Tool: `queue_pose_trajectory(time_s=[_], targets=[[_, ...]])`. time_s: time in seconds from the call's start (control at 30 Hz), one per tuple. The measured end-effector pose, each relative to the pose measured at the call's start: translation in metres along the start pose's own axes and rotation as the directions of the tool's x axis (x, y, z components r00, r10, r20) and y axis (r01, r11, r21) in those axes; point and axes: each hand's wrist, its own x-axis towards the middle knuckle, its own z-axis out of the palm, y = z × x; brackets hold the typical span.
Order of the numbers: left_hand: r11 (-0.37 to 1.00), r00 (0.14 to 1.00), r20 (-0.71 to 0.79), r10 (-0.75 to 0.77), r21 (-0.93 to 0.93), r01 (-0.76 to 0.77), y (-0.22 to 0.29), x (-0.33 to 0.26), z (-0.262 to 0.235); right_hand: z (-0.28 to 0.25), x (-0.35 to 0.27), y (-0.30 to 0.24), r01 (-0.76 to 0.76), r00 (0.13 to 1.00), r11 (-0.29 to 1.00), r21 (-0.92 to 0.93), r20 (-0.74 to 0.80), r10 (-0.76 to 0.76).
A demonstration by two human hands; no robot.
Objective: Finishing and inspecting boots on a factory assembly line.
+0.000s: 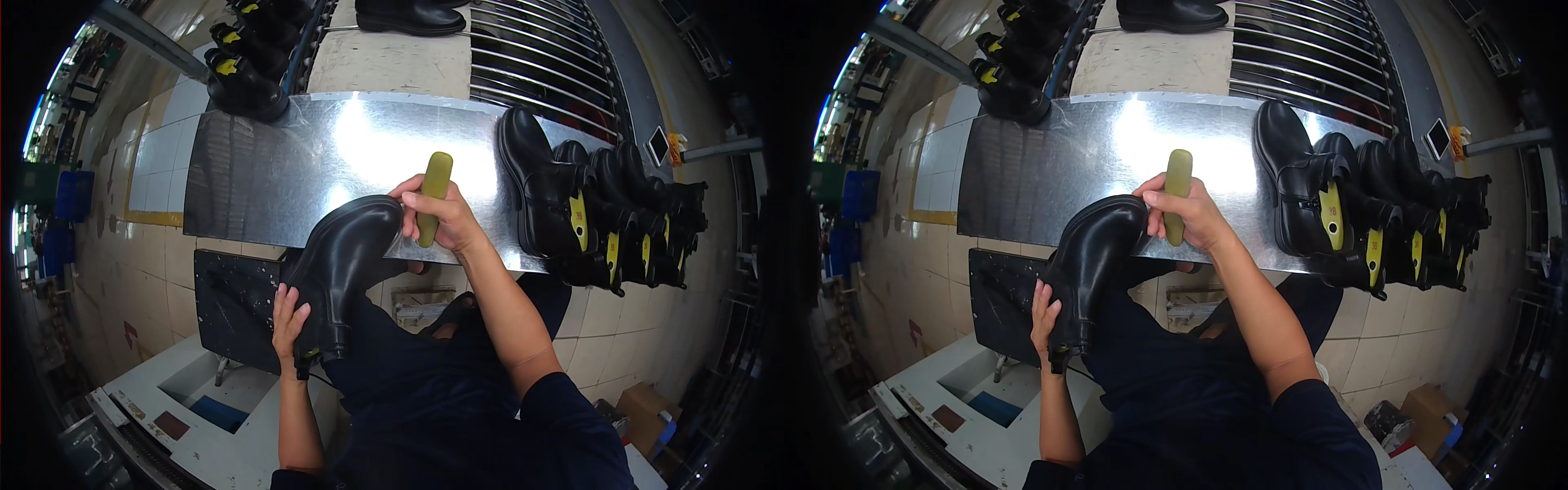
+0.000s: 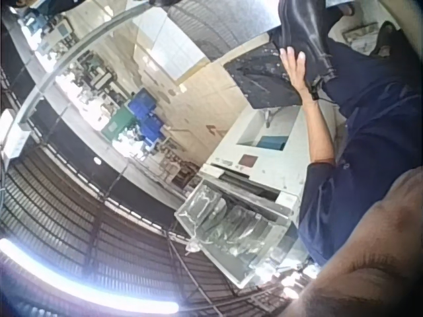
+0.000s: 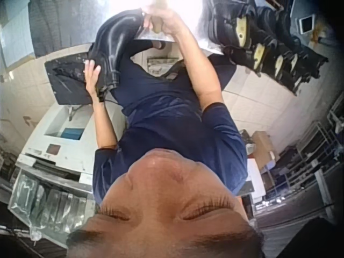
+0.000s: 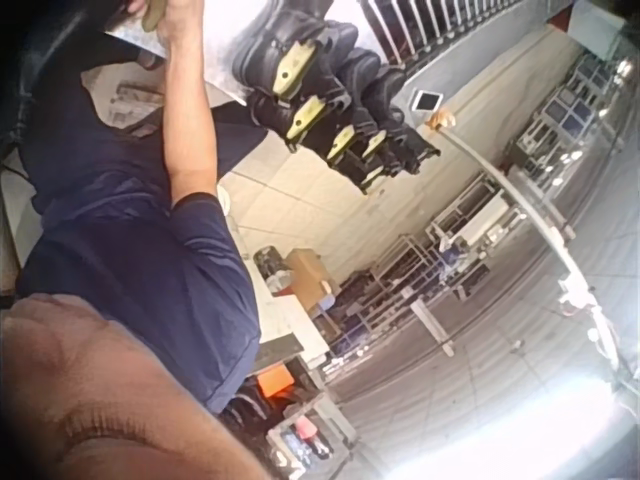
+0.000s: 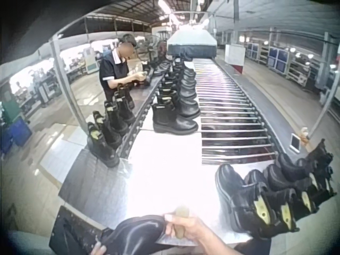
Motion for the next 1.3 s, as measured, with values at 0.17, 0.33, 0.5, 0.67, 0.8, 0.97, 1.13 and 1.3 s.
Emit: queue_pose_trajectory(time_s=[0.17,0.33,0.5,0.67,0.8,0.97,1.13,1.3], targets=[[1.0,1.0,0.003,-0.011,0.0,0.011,0.0,0.002,0.001,0.001,-0.003,-0.004,-0.011,1.0,1.0,-0.016,-0.017,0.011],[0.999,1.0,0.006,-0.014,0.029,0.014,0.008,0.006,0.0,0.004,-0.003,-0.001,-0.007,0.999,0.999,-0.039,-0.039,0.005],[0.998,1.0,0.005,0.009,0.068,-0.01,0.008,0.007,0.004,0.002,-0.004,-0.001,0.005,0.998,0.999,-0.033,-0.066,-0.007],[0.998,1.0,-0.015,0.005,0.062,-0.004,0.01,0.006,0.004,0.005,-0.004,-0.001,0.0,0.996,0.999,-0.042,-0.088,-0.003],[0.999,1.0,-0.012,-0.009,0.037,0.01,0.009,0.008,0.003,0.003,-0.002,0.002,0.025,0.995,0.998,-0.062,-0.096,-0.031],[0.999,1.0,-0.017,-0.014,0.031,0.014,0.009,0.008,0.002,0.004,-0.003,0.001,0.019,0.997,0.999,-0.031,-0.074,-0.022],[0.998,0.999,-0.006,-0.043,-0.042,0.042,0.011,0.016,0.002,0.005,-0.004,0.0,0.028,0.995,0.998,-0.064,-0.093,-0.034],[0.771,0.878,-0.115,-0.464,-0.54,0.337,0.001,0.045,-0.006,0.019,-0.008,0.012,0.05,0.968,0.976,-0.214,-0.232,-0.1]])
